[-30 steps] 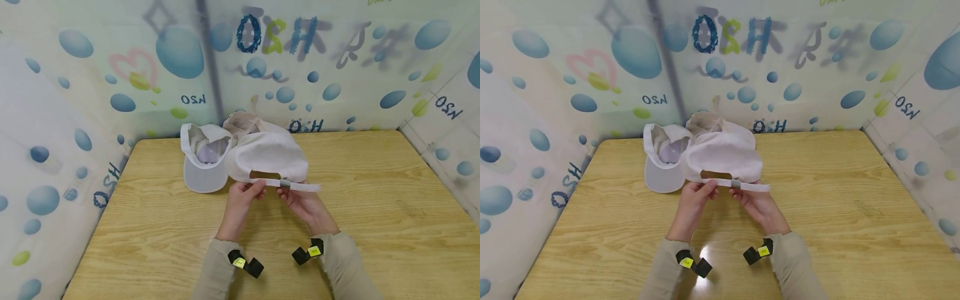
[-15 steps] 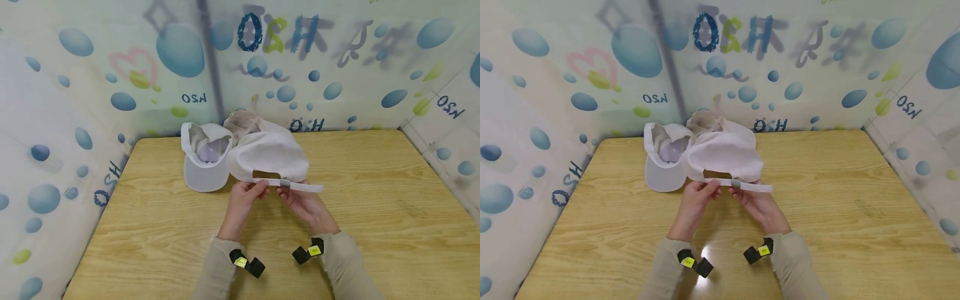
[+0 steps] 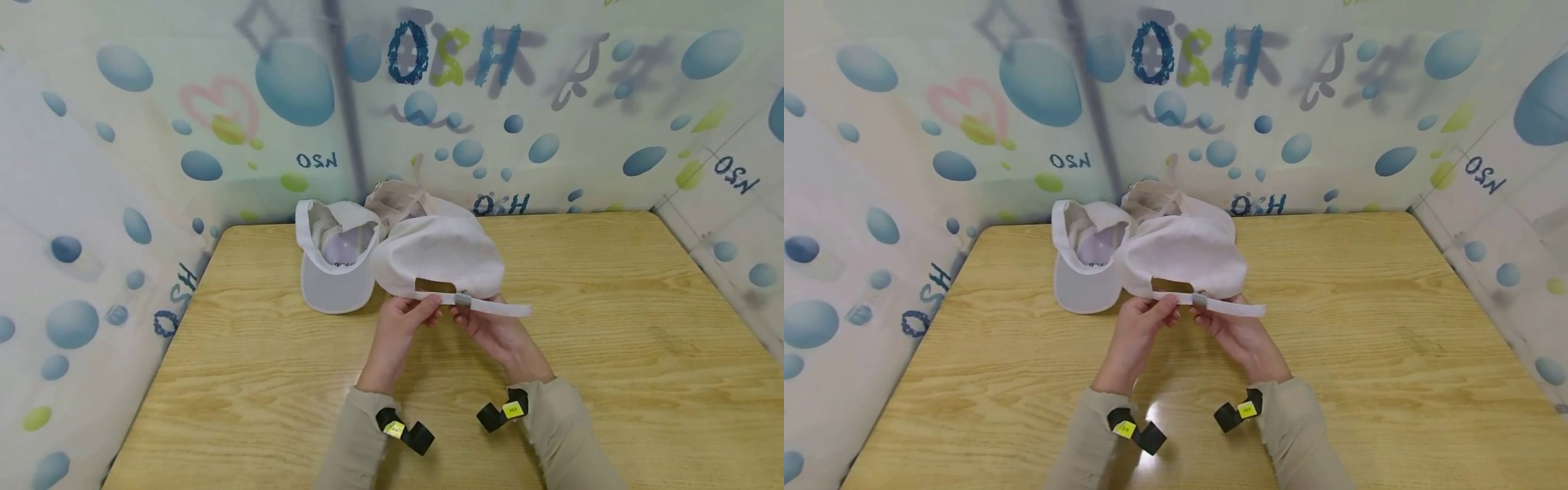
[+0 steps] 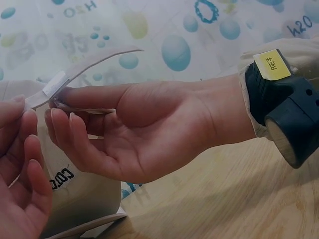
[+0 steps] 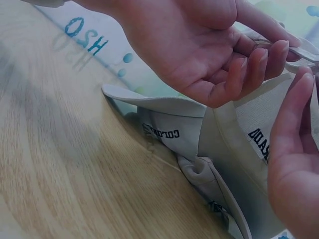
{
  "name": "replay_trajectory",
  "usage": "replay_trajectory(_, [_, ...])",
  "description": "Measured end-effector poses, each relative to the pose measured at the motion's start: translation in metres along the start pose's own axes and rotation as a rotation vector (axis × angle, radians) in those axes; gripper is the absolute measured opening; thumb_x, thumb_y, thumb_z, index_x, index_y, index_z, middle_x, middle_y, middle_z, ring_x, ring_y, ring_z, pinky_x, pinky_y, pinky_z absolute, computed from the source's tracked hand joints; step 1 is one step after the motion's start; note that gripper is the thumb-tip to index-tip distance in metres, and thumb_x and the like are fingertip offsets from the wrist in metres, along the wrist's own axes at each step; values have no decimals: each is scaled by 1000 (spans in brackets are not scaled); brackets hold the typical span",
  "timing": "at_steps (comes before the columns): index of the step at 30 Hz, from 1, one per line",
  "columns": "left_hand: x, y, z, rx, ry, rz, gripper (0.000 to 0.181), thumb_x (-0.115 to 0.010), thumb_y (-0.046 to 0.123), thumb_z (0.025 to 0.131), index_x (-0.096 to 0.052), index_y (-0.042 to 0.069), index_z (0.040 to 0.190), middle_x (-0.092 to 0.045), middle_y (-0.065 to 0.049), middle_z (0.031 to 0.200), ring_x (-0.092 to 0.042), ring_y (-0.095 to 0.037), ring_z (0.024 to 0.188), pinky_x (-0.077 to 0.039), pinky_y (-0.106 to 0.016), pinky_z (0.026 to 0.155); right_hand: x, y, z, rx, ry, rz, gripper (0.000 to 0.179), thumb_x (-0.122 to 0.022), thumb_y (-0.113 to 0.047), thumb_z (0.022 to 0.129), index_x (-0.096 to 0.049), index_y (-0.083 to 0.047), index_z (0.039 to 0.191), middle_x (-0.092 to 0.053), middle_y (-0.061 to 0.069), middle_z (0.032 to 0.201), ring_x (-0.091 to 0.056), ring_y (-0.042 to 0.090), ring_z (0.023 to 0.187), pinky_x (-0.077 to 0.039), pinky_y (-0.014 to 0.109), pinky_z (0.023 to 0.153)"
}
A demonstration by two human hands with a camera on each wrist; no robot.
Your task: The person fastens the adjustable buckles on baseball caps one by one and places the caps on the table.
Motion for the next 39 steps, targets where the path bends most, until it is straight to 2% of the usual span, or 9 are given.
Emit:
replay_trajectory(3, [2, -9, 4, -4, -3, -7, 13, -62, 16, 85, -61, 3, 84, -60, -2, 71, -54, -19, 68, -45, -29, 65, 0, 0, 1, 2, -3, -5, 13, -51, -4, 89, -57, -7, 101, -61, 7, 96, -60, 17, 85, -48, 23, 74])
replay_trajectory(6, [2, -11, 4, -12, 3, -1, 18, -63, 20, 84, -61, 2, 85, -60, -4, 72, -54, -19, 68, -45, -28, 64, 0, 0, 1, 0, -4, -8, 14, -48, -3, 91, -58, -7, 101, -61, 7, 96, -60, 16, 86, -48, 23, 75])
replay_trajectory(13, [2, -12, 4, -31, -5, 3, 26, -65, 27, 82, -60, 2, 87, -60, -5, 73, -54, -17, 68, -46, -31, 65, -1, 1, 2, -19, 32, -39, 12, -53, -7, 89, -60, -6, 99, -62, 7, 93, -61, 15, 82, -49, 22, 71])
replay_trajectory(21, [8, -10, 1, -19, -12, -66, 35, -68, 31, 79, -57, 5, 99, -59, -7, 81, -55, -18, 73, -46, -30, 67, -2, 2, 2, -31, 83, -7, 11, -52, -4, 89, -62, -5, 95, -63, 7, 87, -61, 14, 77, -49, 20, 68])
replay_trajectory(26, [13, -6, 1, -61, 7, -95, 30, -68, 27, 79, -61, 2, 94, -59, -7, 78, -55, -19, 73, -46, -29, 66, -4, 1, 2, -28, 87, 6, 11, -53, -3, 89, -61, -4, 94, -63, 7, 88, -60, 14, 78, -49, 20, 68])
replay_trajectory(29, [13, -6, 1, -63, 11, -91, 26, -67, 25, 80, -62, 2, 92, -60, -7, 78, -55, -18, 73, -46, -28, 66, -5, 0, 1, -23, 75, -1, 12, -50, -3, 90, -60, -5, 96, -62, 7, 89, -60, 14, 79, -49, 20, 69])
replay_trajectory(34, [13, -7, 3, -69, 29, -70, 23, -67, 22, 81, -63, 2, 89, -63, -16, 81, -56, -19, 72, -45, -27, 64, -4, 0, 1, -6, 32, 5, 15, -46, -3, 92, -59, -5, 98, -62, 7, 92, -60, 15, 81, -49, 20, 70])
replay_trajectory(37, [12, -7, 4, -78, 45, -44, 21, -67, 20, 81, -63, 1, 89, -64, -13, 80, -56, -22, 71, -45, -27, 63, -4, 1, 1, -9, 29, 19, 12, -48, -4, 91, -59, -5, 98, -61, 8, 92, -60, 16, 82, -49, 21, 70])
replay_trajectory(39, [12, -8, 5, -81, 44, -22, 21, -66, 19, 82, -62, 0, 89, -64, -11, 79, -57, -24, 72, -45, -29, 64, -3, 1, 2, -20, 64, 24, 10, -53, -6, 88, -59, -5, 96, -61, 8, 91, -60, 16, 80, -49, 21, 69])
Point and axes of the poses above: each hand's wrist, its own z-axis towards the middle knuckle, its own x-axis out of the back of the hand, y = z × x, the point moved 4 cm from there along z, towards the middle knuckle
